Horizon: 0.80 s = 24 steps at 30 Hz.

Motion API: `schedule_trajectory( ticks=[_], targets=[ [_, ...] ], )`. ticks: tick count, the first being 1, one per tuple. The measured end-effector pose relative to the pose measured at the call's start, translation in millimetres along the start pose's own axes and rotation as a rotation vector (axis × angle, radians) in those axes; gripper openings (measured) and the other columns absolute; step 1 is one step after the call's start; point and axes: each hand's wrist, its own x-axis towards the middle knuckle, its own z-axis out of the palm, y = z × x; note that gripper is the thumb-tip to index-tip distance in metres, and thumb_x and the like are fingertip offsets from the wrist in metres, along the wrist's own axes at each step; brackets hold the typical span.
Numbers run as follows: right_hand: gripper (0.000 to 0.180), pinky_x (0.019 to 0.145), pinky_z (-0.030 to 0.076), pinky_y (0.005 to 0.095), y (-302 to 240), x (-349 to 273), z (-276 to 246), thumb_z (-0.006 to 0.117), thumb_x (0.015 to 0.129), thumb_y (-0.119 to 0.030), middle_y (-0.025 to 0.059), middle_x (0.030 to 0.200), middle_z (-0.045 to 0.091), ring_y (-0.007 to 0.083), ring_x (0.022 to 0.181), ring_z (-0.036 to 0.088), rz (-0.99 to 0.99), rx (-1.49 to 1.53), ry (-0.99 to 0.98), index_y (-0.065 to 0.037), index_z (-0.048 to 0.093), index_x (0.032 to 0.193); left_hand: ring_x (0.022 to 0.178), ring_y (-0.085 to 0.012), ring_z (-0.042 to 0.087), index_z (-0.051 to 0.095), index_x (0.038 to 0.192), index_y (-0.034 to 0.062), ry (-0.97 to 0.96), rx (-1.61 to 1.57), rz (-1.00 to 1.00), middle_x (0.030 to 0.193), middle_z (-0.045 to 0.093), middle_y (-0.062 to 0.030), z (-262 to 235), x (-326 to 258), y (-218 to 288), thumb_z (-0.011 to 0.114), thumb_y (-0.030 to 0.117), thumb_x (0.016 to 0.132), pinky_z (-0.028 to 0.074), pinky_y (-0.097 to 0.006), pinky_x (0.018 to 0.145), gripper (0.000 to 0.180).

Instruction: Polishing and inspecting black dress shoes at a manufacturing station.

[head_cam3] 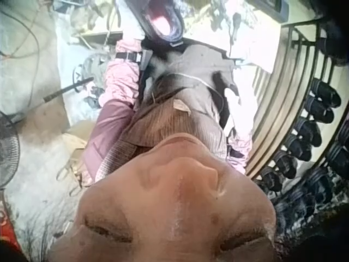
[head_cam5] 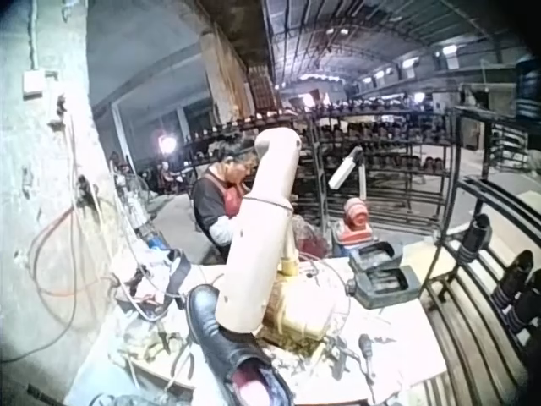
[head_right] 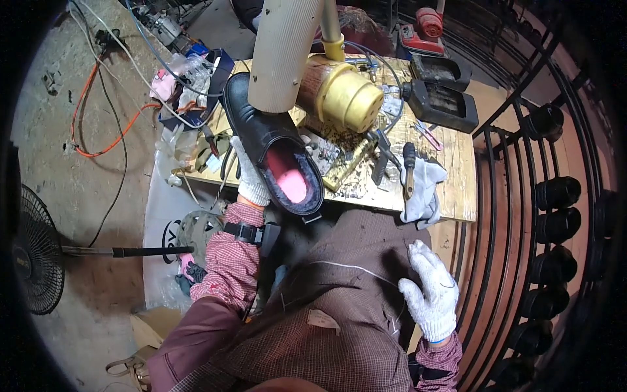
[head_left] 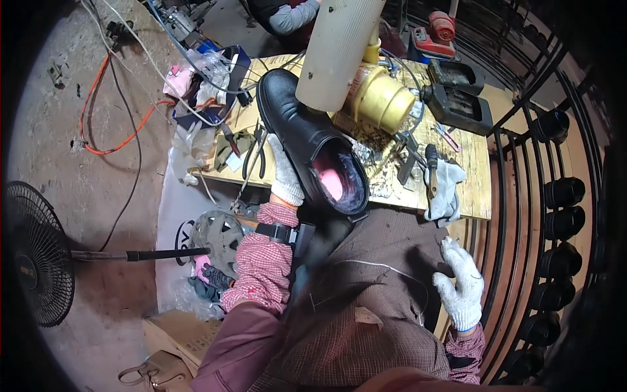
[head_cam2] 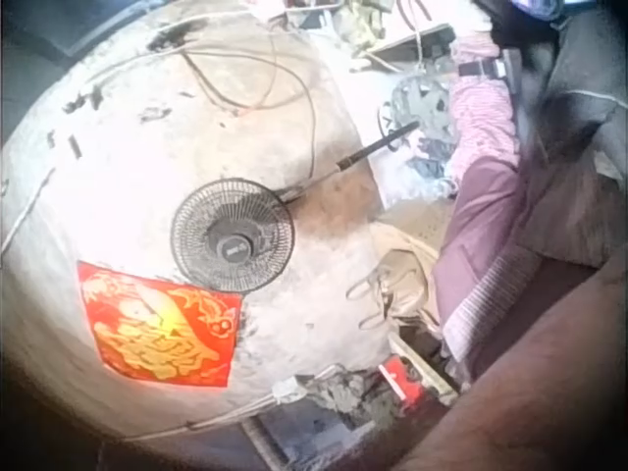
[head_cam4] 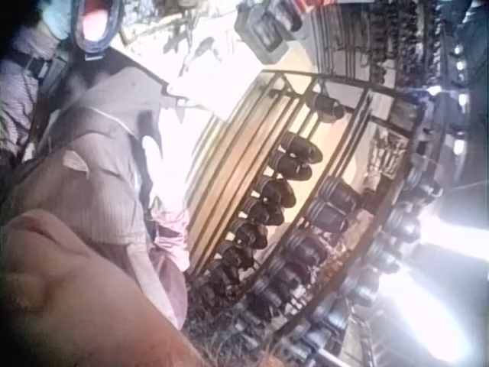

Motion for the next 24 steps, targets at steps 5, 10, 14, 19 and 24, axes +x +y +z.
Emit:
schedule_trajectory(
  ticks=[5, 10, 14, 19, 24],
  targets=[
    [0.059, 0.104, 0.057, 0.0400, 23, 47, 11, 0.081, 0.090, -0.013, 0.0204, 0.134, 0.072, 0.0333, 0.120, 0.072, -0.044, -0.087, 0.124, -0.002, 0.064, 0.146, 0.129, -0.0368, 0.060, 0.050, 0.155, 0.0082, -0.198, -0.281, -0.251, 0.147, 0.062, -0.0150, -6, 1, -21, 0.038, 0.071, 0.107, 0.046, -0.049, 0.119, 0.080],
    [0.094, 0.084, 0.058, 0.0427, 68, 126, 49, 0.081, 0.084, -0.029, 0.0184, 0.115, 0.075, 0.0377, 0.095, 0.073, 0.004, -0.422, 0.120, -0.008, 0.038, 0.165, 0.128, -0.0384, 0.061, 0.051, 0.154, 0.0054, -0.269, -0.353, -0.403, 0.145, 0.062, -0.0185, -7, -8, -33, 0.039, 0.068, 0.109, 0.047, -0.050, 0.118, 0.078],
    [0.086, 0.083, 0.059, 0.0475, 101, 146, 81, 0.076, 0.091, -0.028, 0.0227, 0.108, 0.074, 0.0365, 0.093, 0.074, 0.212, -0.709, -0.126, -0.010, 0.036, 0.165, 0.128, -0.0384, 0.062, 0.050, 0.154, 0.0042, -0.248, -0.266, -0.437, 0.145, 0.062, -0.0203, -12, -30, -21, 0.039, 0.070, 0.108, 0.048, -0.051, 0.117, 0.081],
    [0.055, 0.099, 0.057, 0.0432, 133, 153, 63, 0.068, 0.100, -0.018, 0.0292, 0.118, 0.074, 0.0352, 0.117, 0.073, 0.135, -0.197, 0.167, -0.011, 0.058, 0.153, 0.127, -0.0385, 0.063, 0.048, 0.155, 0.0027, -0.191, -0.093, -0.485, 0.145, 0.061, -0.0225, -5, -70, -6, 0.040, 0.072, 0.107, 0.050, -0.052, 0.116, 0.084],
    [0.064, 0.075, 0.051, 0.0251, 120, 120, 7, 0.065, 0.107, -0.031, 0.0075, 0.111, 0.066, 0.0140, 0.093, 0.062, 0.381, 0.916, 0.146, 0.004, 0.047, 0.158, 0.127, -0.0386, 0.064, 0.047, 0.155, 0.0013, -0.127, 0.081, -0.555, 0.145, 0.060, -0.0247, -1, -111, -13, 0.040, 0.074, 0.106, 0.051, -0.053, 0.114, 0.088]
  ],
)
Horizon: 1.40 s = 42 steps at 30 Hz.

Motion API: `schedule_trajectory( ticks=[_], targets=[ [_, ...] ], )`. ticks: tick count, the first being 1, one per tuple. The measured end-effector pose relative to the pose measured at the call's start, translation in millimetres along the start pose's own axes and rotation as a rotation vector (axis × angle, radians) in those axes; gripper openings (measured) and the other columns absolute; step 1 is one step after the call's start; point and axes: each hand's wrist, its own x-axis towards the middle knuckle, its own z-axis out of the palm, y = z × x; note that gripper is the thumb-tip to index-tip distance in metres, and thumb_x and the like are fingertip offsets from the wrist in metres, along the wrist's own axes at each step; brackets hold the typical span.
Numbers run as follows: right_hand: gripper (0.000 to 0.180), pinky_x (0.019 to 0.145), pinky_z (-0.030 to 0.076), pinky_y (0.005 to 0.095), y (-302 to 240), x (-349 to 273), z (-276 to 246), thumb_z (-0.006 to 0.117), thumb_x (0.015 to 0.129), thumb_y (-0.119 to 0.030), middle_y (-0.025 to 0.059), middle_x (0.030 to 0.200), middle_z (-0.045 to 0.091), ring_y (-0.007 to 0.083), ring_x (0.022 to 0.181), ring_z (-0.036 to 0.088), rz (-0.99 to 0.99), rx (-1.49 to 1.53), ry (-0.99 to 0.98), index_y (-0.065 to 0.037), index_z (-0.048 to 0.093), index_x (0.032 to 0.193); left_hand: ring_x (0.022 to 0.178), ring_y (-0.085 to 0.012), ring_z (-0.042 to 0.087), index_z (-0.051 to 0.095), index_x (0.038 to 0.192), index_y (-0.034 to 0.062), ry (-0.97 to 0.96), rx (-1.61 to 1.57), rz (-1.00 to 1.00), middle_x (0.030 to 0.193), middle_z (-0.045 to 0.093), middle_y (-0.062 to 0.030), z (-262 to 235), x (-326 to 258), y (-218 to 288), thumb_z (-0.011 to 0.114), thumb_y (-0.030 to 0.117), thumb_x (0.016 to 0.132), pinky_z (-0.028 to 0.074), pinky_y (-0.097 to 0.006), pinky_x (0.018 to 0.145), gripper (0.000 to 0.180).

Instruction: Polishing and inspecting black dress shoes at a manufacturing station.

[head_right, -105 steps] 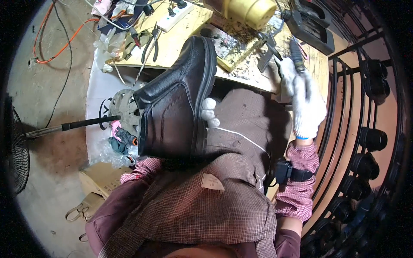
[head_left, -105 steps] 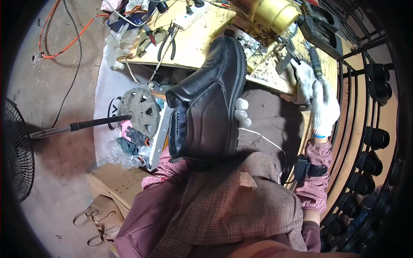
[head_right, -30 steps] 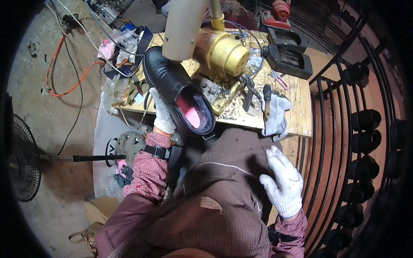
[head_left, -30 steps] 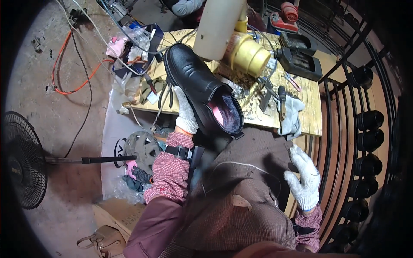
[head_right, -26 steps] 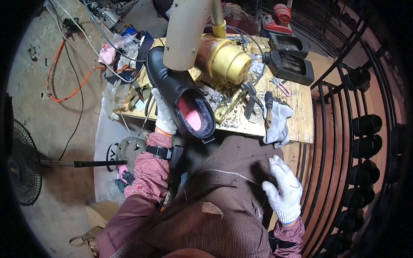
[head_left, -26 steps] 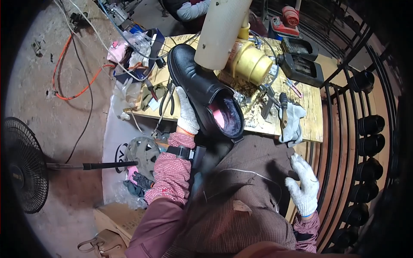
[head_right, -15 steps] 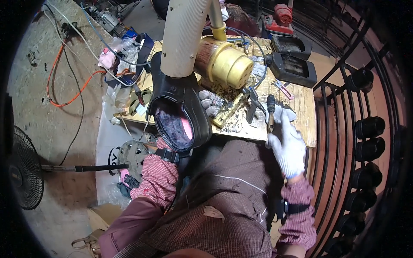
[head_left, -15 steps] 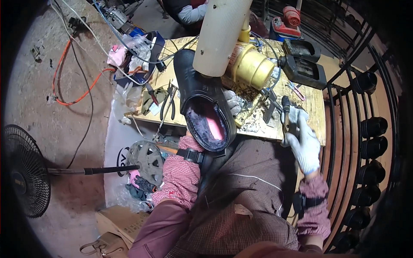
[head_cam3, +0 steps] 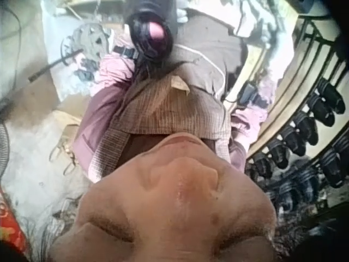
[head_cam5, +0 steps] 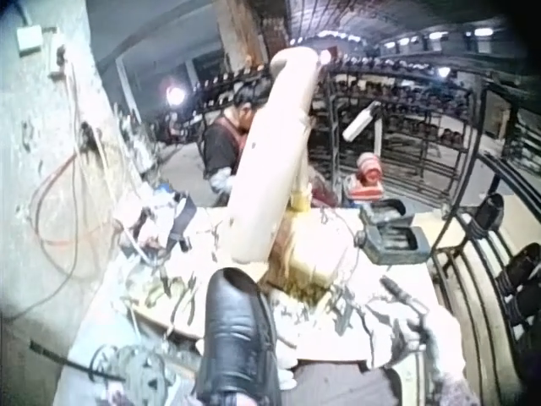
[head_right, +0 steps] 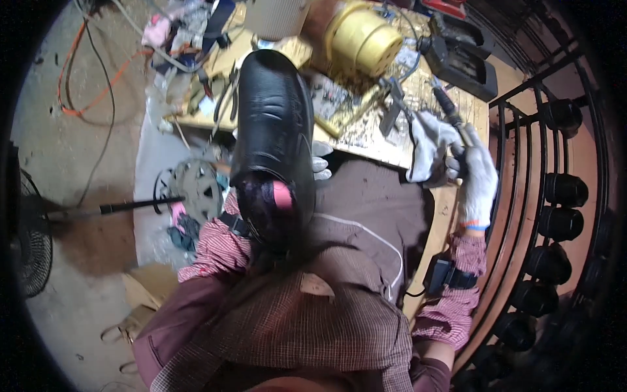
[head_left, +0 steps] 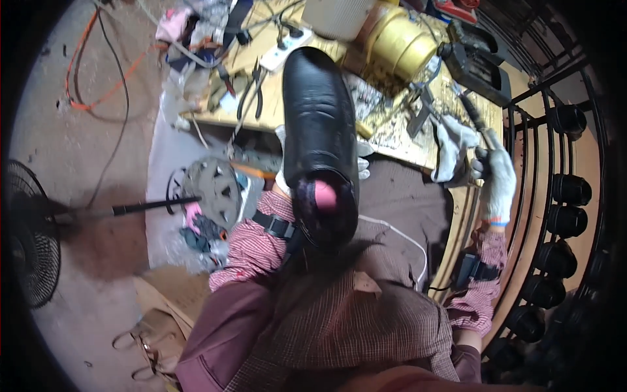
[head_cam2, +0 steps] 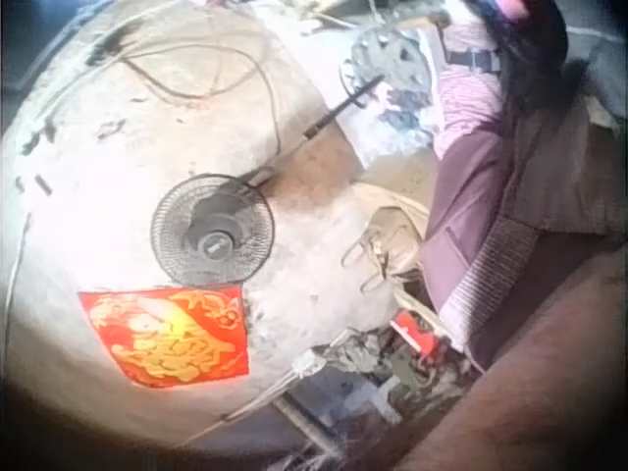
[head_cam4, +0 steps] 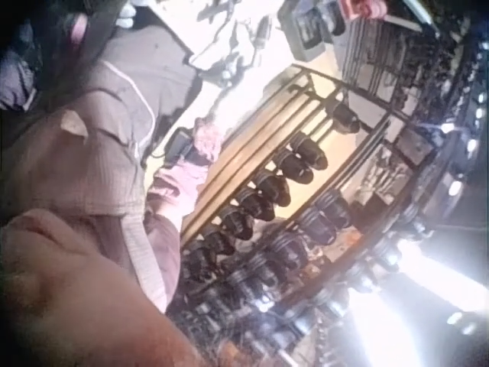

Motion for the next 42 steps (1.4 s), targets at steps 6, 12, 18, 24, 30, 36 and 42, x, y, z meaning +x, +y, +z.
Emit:
schedule_trajectory(
  ticks=[6, 12, 18, 24, 30, 36, 42],
  targets=[
    [0.063, 0.054, 0.048, 0.0184, -37, -89, 50, 0.065, 0.107, -0.042, 0.0081, 0.100, 0.070, 0.0069, 0.066, 0.061, 0.302, 0.100, -0.143, 0.000, 0.055, 0.153, 0.139, -0.0343, 0.058, 0.038, 0.163, 0.0041, -0.283, -0.228, -0.071, 0.158, 0.052, -0.0203, -23, -14, -51, 0.033, 0.084, 0.099, 0.047, -0.047, 0.121, 0.102],
    [0.051, 0.072, 0.052, 0.0338, -70, -137, 92, 0.075, 0.098, -0.029, 0.0057, 0.086, 0.071, 0.0169, 0.073, 0.063, -0.249, -0.583, -0.662, -0.005, 0.071, 0.142, 0.141, -0.0307, 0.056, 0.039, 0.163, 0.0064, 0.012, -0.068, -0.155, 0.159, 0.052, -0.0185, 2, -34, -68, 0.029, 0.066, 0.111, 0.044, -0.044, 0.123, 0.080],
    [0.050, 0.068, 0.047, 0.0357, -59, -121, 88, 0.079, 0.093, -0.020, 0.0042, 0.081, 0.067, 0.0196, 0.070, 0.056, -0.482, -0.724, -0.689, -0.005, 0.073, 0.140, 0.144, -0.0307, 0.053, 0.039, 0.163, 0.0070, -0.010, -0.066, -0.164, 0.159, 0.051, -0.0183, 22, -43, -64, 0.030, 0.065, 0.112, 0.042, -0.045, 0.125, 0.078],
    [0.049, 0.074, 0.048, 0.0371, -40, -123, 80, 0.078, 0.093, -0.027, 0.0078, 0.091, 0.071, 0.0229, 0.074, 0.056, -0.352, -0.646, -0.480, -0.005, 0.075, 0.136, 0.144, -0.0314, 0.053, 0.039, 0.163, 0.0065, 0.010, -0.127, -0.203, 0.159, 0.051, -0.0187, 24, -43, -63, 0.031, 0.064, 0.112, 0.042, -0.045, 0.125, 0.077],
    [0.048, 0.074, 0.049, 0.0389, -38, -119, 80, 0.078, 0.093, -0.029, 0.0081, 0.090, 0.071, 0.0249, 0.081, 0.063, -0.457, -0.742, -0.573, -0.004, 0.076, 0.134, 0.143, -0.0307, 0.054, 0.040, 0.163, 0.0063, 0.030, -0.117, -0.198, 0.159, 0.052, -0.0184, 17, -39, -66, 0.032, 0.064, 0.112, 0.043, -0.045, 0.124, 0.077],
    [0.049, 0.073, 0.049, 0.0398, -55, -123, 80, 0.081, 0.090, -0.023, 0.0081, 0.087, 0.071, 0.0250, 0.076, 0.061, -0.532, -0.779, -0.639, -0.002, 0.076, 0.134, 0.142, -0.0297, 0.055, 0.040, 0.163, 0.0067, 0.045, -0.040, -0.197, 0.158, 0.053, -0.0185, 7, -35, -71, 0.031, 0.065, 0.112, 0.043, -0.043, 0.124, 0.078],
    [0.051, 0.075, 0.048, 0.0388, -61, -130, 80, 0.081, 0.089, -0.023, 0.0101, 0.088, 0.071, 0.0252, 0.079, 0.062, -0.624, -0.820, -0.695, -0.001, 0.075, 0.134, 0.139, -0.0299, 0.058, 0.044, 0.161, 0.0058, -0.037, -0.031, -0.195, 0.155, 0.055, -0.0189, 4, -33, -71, 0.031, 0.062, 0.113, 0.047, -0.043, 0.121, 0.075]
  ],
)
